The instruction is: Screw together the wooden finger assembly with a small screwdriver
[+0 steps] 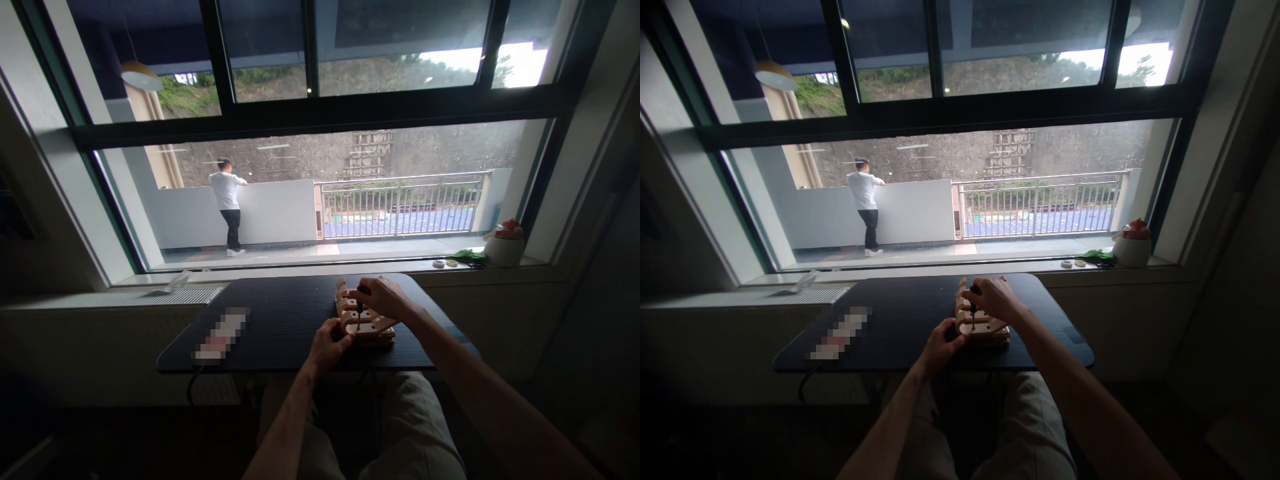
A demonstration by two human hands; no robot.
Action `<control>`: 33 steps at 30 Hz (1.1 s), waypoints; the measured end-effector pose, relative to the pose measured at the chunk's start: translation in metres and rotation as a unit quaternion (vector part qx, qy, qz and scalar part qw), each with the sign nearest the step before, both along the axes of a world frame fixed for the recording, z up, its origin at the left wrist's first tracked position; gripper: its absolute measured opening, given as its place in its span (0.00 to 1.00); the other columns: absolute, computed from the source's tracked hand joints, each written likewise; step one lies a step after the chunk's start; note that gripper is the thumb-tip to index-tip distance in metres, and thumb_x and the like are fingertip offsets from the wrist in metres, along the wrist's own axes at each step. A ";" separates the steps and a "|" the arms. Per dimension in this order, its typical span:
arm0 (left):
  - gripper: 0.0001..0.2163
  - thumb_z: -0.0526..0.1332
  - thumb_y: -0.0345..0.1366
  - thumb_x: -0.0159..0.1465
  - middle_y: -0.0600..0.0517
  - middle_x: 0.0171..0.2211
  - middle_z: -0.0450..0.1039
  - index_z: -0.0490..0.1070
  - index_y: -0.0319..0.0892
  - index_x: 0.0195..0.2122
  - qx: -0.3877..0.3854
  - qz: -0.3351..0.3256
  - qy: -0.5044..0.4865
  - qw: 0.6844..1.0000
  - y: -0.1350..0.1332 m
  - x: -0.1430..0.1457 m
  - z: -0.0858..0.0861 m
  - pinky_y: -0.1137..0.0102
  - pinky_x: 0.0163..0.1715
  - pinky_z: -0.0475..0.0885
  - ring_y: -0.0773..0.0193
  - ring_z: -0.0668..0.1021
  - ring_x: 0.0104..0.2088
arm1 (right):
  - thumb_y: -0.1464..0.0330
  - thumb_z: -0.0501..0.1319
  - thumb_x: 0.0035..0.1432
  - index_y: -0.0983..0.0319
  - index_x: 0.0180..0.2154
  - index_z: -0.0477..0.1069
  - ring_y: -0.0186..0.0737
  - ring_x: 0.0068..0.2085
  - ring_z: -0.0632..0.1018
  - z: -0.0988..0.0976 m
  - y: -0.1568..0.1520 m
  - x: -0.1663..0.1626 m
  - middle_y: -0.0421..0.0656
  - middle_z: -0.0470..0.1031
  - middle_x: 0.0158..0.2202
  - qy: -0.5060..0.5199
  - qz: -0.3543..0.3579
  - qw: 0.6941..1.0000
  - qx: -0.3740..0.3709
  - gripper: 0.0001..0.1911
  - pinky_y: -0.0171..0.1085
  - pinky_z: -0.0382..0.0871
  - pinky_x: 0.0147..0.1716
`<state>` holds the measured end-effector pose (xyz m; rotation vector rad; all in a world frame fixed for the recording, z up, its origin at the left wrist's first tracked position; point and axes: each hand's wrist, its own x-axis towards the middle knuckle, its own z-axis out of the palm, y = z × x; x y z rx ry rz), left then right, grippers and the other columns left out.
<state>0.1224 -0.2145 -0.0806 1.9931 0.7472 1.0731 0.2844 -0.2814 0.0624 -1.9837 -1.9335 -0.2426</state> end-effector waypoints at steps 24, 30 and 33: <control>0.13 0.63 0.39 0.54 0.52 0.35 0.72 0.71 0.40 0.39 -0.002 0.000 -0.005 1.000 -0.001 0.000 0.001 0.72 0.38 0.67 0.64 0.72 0.35 | 0.55 0.45 0.63 0.60 0.37 0.71 0.41 0.30 0.75 0.007 0.001 -0.018 0.46 0.76 0.28 -0.102 0.004 0.994 -0.024 0.21 0.35 0.54 0.28; 0.13 0.63 0.39 0.54 0.52 0.35 0.72 0.71 0.41 0.39 -0.005 -0.003 -0.003 1.000 -0.002 -0.002 0.004 0.71 0.38 0.67 0.64 0.72 0.36 | 0.56 0.50 0.60 0.56 0.42 0.71 0.36 0.29 0.73 0.015 -0.005 -0.011 0.41 0.76 0.31 -0.042 0.074 0.996 -0.031 0.16 0.33 0.53 0.27; 0.12 0.63 0.38 0.54 0.51 0.36 0.72 0.71 0.41 0.39 -0.010 -0.008 -0.007 1.000 -0.003 -0.001 0.005 0.72 0.38 0.67 0.64 0.72 0.36 | 0.59 0.50 0.60 0.58 0.41 0.71 0.35 0.29 0.72 0.012 -0.006 -0.005 0.42 0.75 0.31 -0.035 0.078 0.996 -0.023 0.16 0.32 0.54 0.27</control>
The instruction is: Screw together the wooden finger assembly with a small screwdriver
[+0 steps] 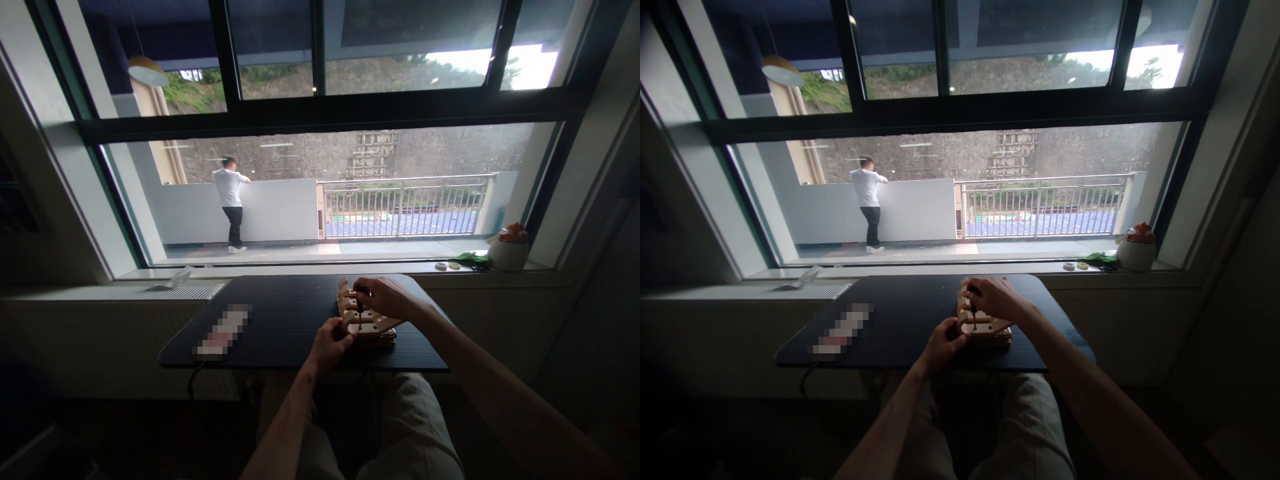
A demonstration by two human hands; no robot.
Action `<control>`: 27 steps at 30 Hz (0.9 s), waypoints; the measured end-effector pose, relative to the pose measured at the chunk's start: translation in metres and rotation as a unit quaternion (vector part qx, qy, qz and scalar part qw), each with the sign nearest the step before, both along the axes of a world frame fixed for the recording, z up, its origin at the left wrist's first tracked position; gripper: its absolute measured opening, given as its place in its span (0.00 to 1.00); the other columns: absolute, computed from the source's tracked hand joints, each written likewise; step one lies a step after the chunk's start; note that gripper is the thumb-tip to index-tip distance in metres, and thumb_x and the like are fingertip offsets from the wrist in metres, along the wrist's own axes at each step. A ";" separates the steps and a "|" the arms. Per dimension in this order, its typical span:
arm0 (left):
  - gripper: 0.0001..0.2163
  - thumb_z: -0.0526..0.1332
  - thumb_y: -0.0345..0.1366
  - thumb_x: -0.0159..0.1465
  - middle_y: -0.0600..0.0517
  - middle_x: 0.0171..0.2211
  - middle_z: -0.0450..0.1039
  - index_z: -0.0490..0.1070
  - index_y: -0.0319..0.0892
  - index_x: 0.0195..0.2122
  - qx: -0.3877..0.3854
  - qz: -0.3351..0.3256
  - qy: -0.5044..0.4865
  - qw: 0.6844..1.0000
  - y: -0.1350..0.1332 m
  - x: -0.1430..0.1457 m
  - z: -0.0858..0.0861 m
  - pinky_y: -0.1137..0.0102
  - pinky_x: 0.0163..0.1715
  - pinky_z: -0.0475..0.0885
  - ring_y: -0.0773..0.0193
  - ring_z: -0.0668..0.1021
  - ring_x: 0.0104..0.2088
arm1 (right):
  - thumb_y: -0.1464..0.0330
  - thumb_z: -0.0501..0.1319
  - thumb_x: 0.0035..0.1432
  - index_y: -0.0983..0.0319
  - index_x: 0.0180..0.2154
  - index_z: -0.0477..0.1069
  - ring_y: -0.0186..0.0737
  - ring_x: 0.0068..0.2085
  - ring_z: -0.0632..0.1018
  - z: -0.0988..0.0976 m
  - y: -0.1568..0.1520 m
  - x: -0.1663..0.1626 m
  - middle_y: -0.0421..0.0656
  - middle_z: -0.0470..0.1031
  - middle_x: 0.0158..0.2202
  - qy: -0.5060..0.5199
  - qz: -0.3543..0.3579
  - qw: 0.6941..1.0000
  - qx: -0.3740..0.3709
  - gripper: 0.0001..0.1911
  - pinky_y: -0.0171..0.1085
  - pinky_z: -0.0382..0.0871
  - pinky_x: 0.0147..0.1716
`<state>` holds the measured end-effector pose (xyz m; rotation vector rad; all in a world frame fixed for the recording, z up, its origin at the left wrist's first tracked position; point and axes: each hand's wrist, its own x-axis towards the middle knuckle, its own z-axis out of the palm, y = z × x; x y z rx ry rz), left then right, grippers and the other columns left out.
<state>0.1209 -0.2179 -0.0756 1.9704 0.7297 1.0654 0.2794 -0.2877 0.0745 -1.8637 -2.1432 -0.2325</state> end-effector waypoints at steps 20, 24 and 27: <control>0.12 0.63 0.39 0.54 0.52 0.35 0.72 0.71 0.41 0.38 0.022 0.006 0.000 1.000 0.003 0.001 -0.005 0.73 0.37 0.67 0.65 0.72 0.35 | 0.60 0.46 0.61 0.62 0.36 0.72 0.39 0.29 0.74 -0.017 0.011 -0.017 0.47 0.77 0.30 -0.046 -0.087 0.995 0.014 0.19 0.34 0.54 0.26; 0.10 0.63 0.39 0.54 0.53 0.33 0.71 0.71 0.41 0.36 0.017 0.008 0.006 1.000 0.003 0.001 -0.006 0.73 0.36 0.67 0.66 0.72 0.34 | 0.61 0.45 0.61 0.61 0.37 0.72 0.40 0.30 0.75 -0.016 0.013 -0.013 0.47 0.77 0.31 -0.031 -0.122 0.992 0.004 0.19 0.35 0.56 0.28; 0.12 0.63 0.39 0.54 0.53 0.33 0.71 0.71 0.40 0.37 0.011 0.006 0.006 1.000 0.003 0.002 -0.005 0.74 0.35 0.67 0.66 0.72 0.34 | 0.63 0.46 0.60 0.60 0.35 0.73 0.40 0.30 0.75 -0.008 0.010 -0.008 0.47 0.77 0.31 -0.041 -0.112 0.993 -0.010 0.18 0.35 0.56 0.27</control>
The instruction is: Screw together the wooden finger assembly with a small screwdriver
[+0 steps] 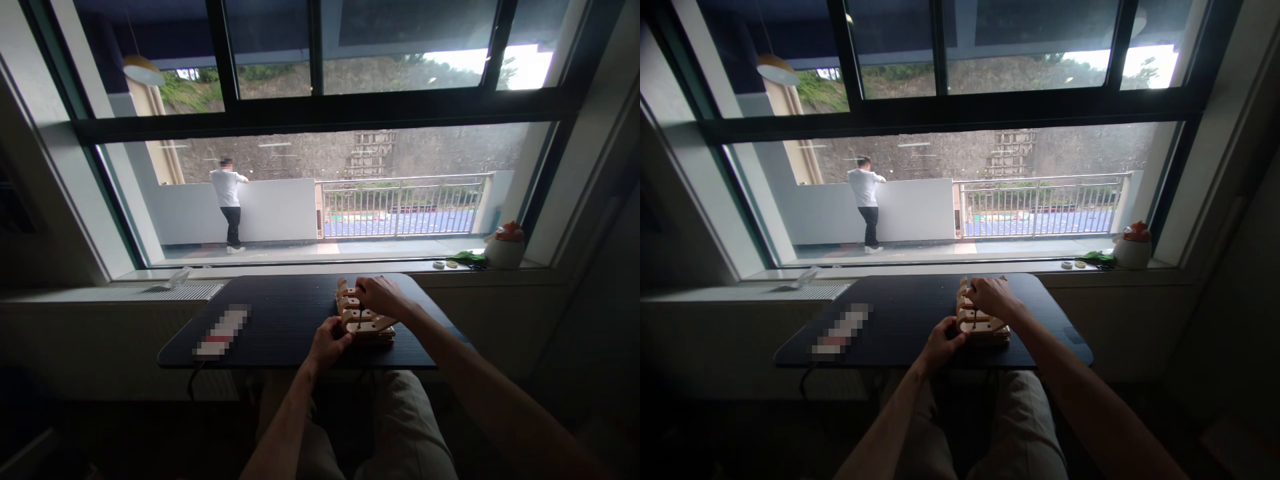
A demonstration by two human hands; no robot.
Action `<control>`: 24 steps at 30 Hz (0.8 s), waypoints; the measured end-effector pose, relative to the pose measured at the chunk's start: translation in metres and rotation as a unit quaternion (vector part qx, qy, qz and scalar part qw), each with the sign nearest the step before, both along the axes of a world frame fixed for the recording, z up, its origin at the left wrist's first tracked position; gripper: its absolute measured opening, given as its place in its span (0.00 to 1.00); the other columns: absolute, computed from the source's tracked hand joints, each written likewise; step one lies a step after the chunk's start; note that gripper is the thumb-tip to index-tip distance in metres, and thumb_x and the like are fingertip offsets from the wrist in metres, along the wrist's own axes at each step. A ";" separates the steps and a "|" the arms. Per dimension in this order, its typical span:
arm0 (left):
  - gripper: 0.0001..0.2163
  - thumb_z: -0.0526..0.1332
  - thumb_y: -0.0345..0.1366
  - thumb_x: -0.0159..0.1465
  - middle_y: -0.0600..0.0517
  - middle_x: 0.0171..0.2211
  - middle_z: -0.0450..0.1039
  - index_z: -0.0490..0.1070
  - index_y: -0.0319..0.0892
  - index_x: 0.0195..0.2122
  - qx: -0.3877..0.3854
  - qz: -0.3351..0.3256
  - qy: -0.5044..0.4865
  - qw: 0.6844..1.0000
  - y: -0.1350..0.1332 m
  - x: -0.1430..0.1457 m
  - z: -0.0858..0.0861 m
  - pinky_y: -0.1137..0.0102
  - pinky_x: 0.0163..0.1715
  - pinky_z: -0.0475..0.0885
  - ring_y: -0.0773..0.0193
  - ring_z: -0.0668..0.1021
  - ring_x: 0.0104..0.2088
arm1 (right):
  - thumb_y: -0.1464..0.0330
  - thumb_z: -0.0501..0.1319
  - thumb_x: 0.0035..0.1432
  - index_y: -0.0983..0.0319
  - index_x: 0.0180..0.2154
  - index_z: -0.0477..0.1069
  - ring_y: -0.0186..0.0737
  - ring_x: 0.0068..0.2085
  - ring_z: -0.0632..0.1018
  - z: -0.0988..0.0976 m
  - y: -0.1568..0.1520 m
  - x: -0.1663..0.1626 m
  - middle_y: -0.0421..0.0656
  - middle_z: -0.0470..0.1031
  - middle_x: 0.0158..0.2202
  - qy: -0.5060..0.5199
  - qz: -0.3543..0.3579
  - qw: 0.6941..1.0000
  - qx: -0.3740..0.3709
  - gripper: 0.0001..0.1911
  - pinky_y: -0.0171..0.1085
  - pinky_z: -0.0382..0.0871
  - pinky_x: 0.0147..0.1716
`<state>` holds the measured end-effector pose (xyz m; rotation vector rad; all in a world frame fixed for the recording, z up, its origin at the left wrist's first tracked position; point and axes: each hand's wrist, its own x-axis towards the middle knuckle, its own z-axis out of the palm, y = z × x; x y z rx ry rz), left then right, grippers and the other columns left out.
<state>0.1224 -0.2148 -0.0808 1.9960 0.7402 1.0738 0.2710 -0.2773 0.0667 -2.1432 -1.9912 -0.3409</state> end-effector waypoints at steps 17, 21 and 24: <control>0.12 0.62 0.39 0.55 0.52 0.33 0.71 0.71 0.39 0.39 -0.005 -0.015 0.013 1.000 -0.001 -0.001 0.004 0.73 0.36 0.66 0.65 0.71 0.34 | 0.69 0.60 0.45 0.61 0.40 0.76 0.39 0.35 0.74 0.040 0.001 -0.011 0.43 0.77 0.38 -0.028 0.118 0.954 -0.274 0.17 0.32 0.60 0.29; 0.12 0.62 0.39 0.55 0.51 0.34 0.71 0.70 0.39 0.39 -0.014 -0.013 0.008 1.000 0.001 0.000 0.001 0.73 0.36 0.67 0.65 0.72 0.35 | 0.69 0.61 0.44 0.64 0.44 0.74 0.40 0.35 0.74 0.038 0.010 -0.013 0.46 0.76 0.39 -0.012 0.094 0.951 -0.294 0.21 0.32 0.61 0.27; 0.12 0.62 0.39 0.55 0.52 0.33 0.71 0.70 0.40 0.39 -0.010 -0.013 0.005 1.000 0.002 0.000 -0.001 0.73 0.36 0.67 0.65 0.72 0.34 | 0.70 0.62 0.42 0.66 0.42 0.75 0.40 0.34 0.74 0.036 0.020 -0.013 0.46 0.76 0.37 -0.002 0.076 0.948 -0.308 0.20 0.33 0.62 0.27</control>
